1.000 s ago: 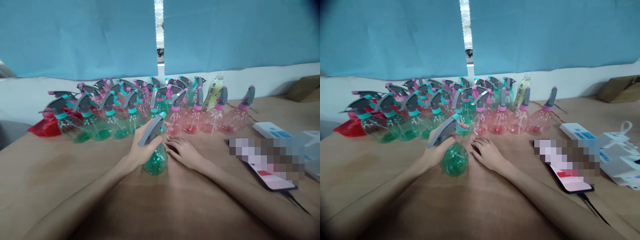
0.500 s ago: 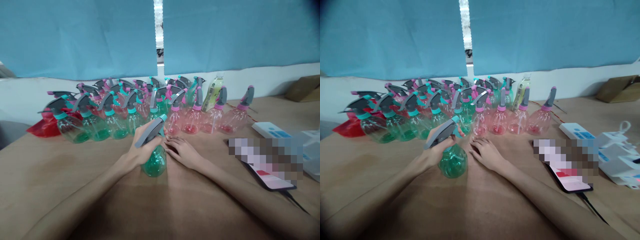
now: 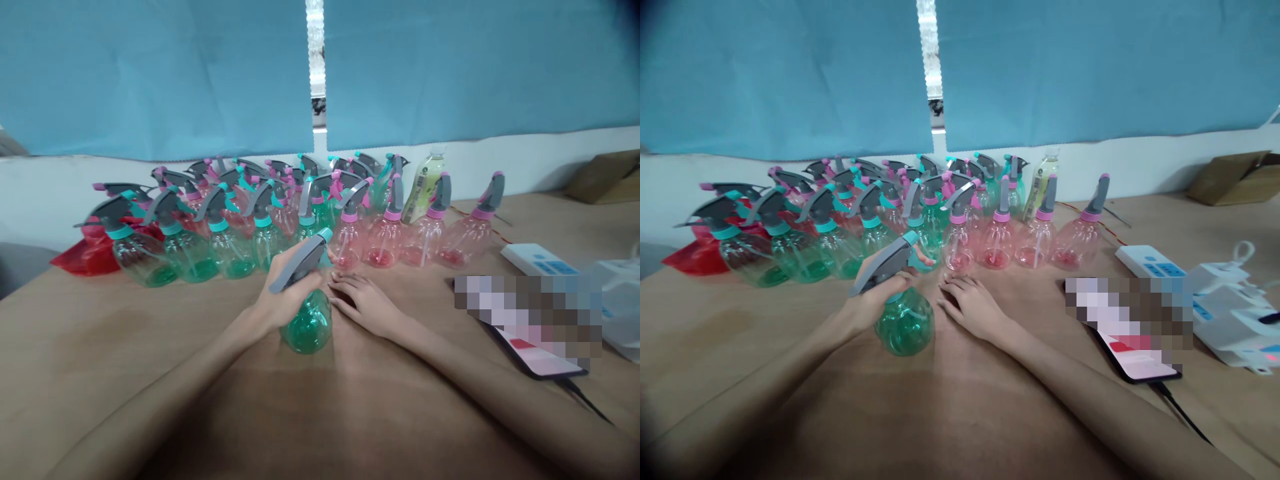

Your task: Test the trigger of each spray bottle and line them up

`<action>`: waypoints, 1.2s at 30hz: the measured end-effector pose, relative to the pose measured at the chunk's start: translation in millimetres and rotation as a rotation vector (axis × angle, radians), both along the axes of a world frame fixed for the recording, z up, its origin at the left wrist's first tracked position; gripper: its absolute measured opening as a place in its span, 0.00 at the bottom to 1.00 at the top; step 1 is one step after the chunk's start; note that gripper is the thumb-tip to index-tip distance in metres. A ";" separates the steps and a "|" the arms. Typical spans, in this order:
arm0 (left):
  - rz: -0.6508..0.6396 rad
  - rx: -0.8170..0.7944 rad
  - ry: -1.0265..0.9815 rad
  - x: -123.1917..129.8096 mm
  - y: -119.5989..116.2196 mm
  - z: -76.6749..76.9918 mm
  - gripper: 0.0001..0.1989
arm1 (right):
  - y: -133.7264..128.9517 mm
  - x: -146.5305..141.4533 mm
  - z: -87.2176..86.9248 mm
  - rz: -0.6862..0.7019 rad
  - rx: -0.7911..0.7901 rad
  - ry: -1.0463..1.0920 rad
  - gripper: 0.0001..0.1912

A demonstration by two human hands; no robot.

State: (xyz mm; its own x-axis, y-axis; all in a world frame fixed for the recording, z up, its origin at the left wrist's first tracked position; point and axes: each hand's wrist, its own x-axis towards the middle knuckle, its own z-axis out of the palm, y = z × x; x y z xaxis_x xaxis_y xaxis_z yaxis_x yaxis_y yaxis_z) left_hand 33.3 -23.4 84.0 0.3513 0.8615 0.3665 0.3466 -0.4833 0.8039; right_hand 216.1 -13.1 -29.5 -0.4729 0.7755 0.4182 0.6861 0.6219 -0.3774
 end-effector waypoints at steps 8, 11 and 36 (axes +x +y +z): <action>-0.046 -0.075 -0.101 2.5 -2.5 -2.4 0.21 | -0.6 0.0 2.1 -0.008 -0.005 -0.030 0.19; -0.079 -0.078 -0.156 2.6 -1.0 -4.9 0.21 | 0.0 -0.3 2.3 -0.008 -0.013 -0.039 0.20; -0.036 -0.039 -0.091 1.1 0.3 -7.5 0.20 | -0.4 0.0 3.3 -0.007 -0.018 -0.034 0.19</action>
State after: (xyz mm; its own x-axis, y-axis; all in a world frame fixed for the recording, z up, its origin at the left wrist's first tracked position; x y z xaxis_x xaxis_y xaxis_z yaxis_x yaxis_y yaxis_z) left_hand 34.4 -23.1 76.5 0.3489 0.8633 0.3647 0.2549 -0.4619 0.8495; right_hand 216.1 -13.5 -26.1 -0.4815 0.7859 0.3879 0.7029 0.6106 -0.3647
